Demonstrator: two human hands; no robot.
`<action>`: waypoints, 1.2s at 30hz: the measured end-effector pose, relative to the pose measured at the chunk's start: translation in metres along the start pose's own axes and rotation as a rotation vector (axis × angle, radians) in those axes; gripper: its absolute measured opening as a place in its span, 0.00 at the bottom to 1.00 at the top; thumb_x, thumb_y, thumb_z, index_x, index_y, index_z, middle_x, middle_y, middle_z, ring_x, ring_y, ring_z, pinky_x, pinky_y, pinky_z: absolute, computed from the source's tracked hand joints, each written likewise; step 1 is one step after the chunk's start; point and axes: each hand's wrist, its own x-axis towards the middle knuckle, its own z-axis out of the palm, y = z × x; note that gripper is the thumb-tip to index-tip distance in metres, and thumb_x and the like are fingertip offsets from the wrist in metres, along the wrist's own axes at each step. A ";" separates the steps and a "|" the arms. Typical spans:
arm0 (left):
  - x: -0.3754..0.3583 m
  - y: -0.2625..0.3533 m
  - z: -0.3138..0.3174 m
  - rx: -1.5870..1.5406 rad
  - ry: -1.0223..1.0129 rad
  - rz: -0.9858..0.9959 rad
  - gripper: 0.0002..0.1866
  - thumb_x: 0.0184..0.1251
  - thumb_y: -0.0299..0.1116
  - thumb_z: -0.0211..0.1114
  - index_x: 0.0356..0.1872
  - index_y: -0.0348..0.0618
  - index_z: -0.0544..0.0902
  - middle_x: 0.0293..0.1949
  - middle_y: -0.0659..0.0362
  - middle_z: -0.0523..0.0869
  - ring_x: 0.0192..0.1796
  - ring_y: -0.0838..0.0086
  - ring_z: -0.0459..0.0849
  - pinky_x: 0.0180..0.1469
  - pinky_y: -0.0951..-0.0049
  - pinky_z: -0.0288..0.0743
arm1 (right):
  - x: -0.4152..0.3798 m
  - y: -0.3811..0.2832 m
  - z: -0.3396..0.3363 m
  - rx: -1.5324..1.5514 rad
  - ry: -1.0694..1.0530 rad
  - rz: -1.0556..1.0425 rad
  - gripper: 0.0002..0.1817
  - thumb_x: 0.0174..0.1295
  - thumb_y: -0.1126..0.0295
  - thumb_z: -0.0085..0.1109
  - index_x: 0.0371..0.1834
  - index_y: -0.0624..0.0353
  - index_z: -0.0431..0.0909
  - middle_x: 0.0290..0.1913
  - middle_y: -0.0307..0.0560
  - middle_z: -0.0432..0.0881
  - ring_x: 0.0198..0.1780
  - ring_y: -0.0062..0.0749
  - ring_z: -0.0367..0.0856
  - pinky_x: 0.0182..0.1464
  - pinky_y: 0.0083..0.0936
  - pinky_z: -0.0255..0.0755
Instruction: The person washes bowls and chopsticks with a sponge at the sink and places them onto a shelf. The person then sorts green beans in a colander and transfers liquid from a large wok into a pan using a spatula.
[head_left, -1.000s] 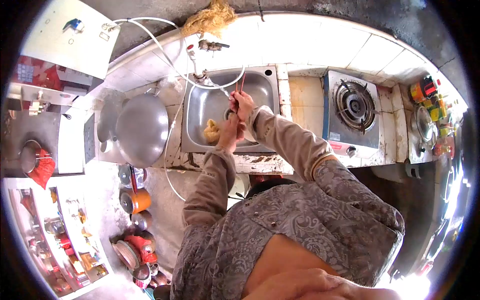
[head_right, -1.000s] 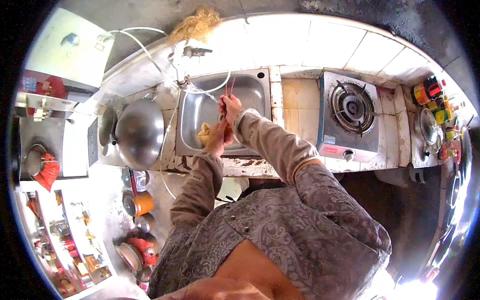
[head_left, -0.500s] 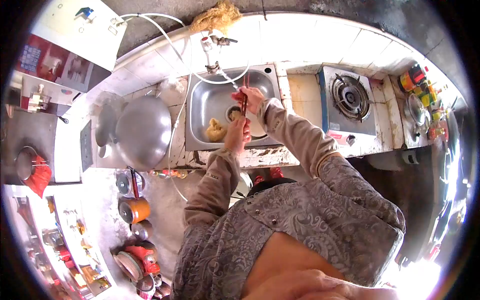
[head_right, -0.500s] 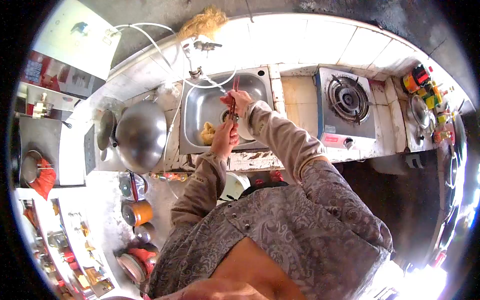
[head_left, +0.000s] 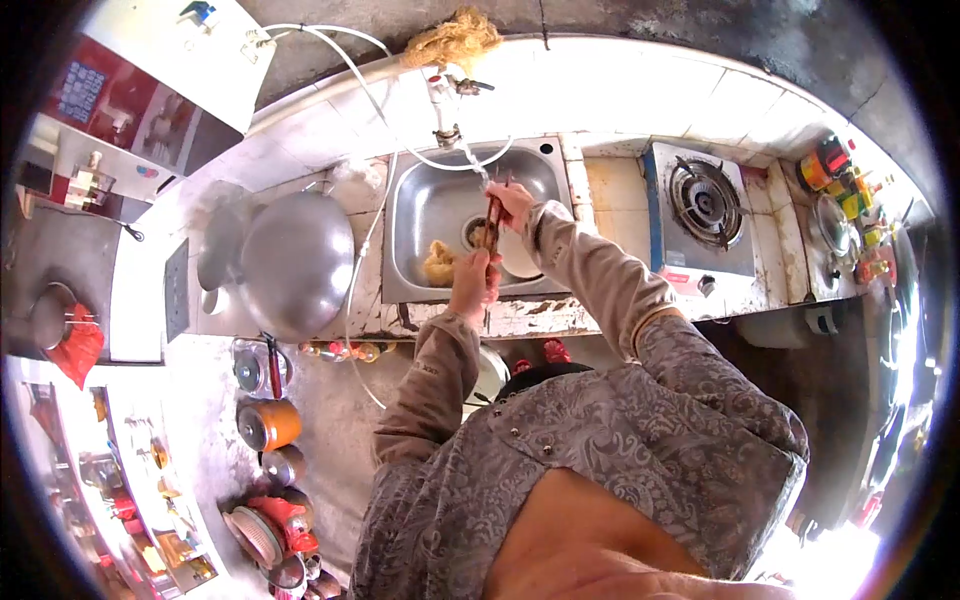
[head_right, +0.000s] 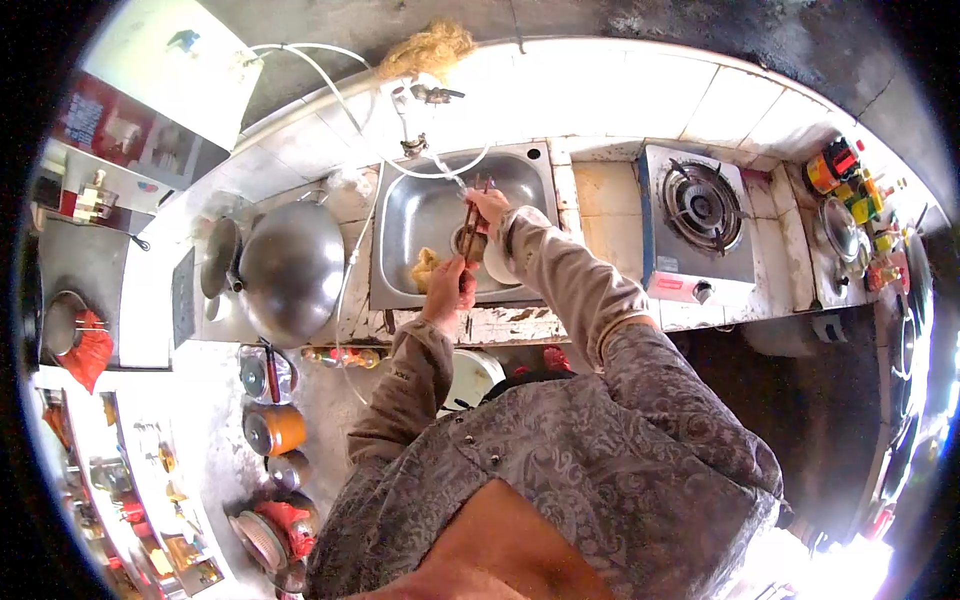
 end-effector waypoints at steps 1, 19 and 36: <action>-0.001 0.000 0.001 0.001 0.013 0.000 0.13 0.69 0.43 0.48 0.32 0.44 0.73 0.13 0.68 0.63 0.09 0.83 0.56 0.10 0.80 0.48 | 0.000 -0.001 -0.001 0.008 -0.020 0.016 0.10 0.63 0.64 0.52 0.26 0.56 0.74 0.14 0.34 0.67 0.13 0.21 0.63 0.16 0.21 0.59; -0.032 0.010 0.001 -0.010 -0.090 -0.099 0.15 0.69 0.45 0.52 0.28 0.45 0.71 0.11 0.69 0.59 0.08 0.83 0.54 0.10 0.79 0.46 | 0.014 -0.040 -0.031 0.172 0.080 -0.107 0.15 0.64 0.58 0.49 0.23 0.53 0.72 0.13 0.33 0.63 0.12 0.21 0.59 0.13 0.22 0.52; 0.026 0.037 -0.022 -0.617 -0.359 -0.321 0.07 0.71 0.26 0.45 0.41 0.36 0.72 0.25 0.63 0.69 0.19 0.82 0.62 0.21 0.82 0.55 | -0.097 -0.112 0.075 -0.945 0.305 -1.423 0.36 0.53 0.61 0.63 0.64 0.56 0.59 0.60 0.54 0.67 0.56 0.48 0.72 0.56 0.39 0.69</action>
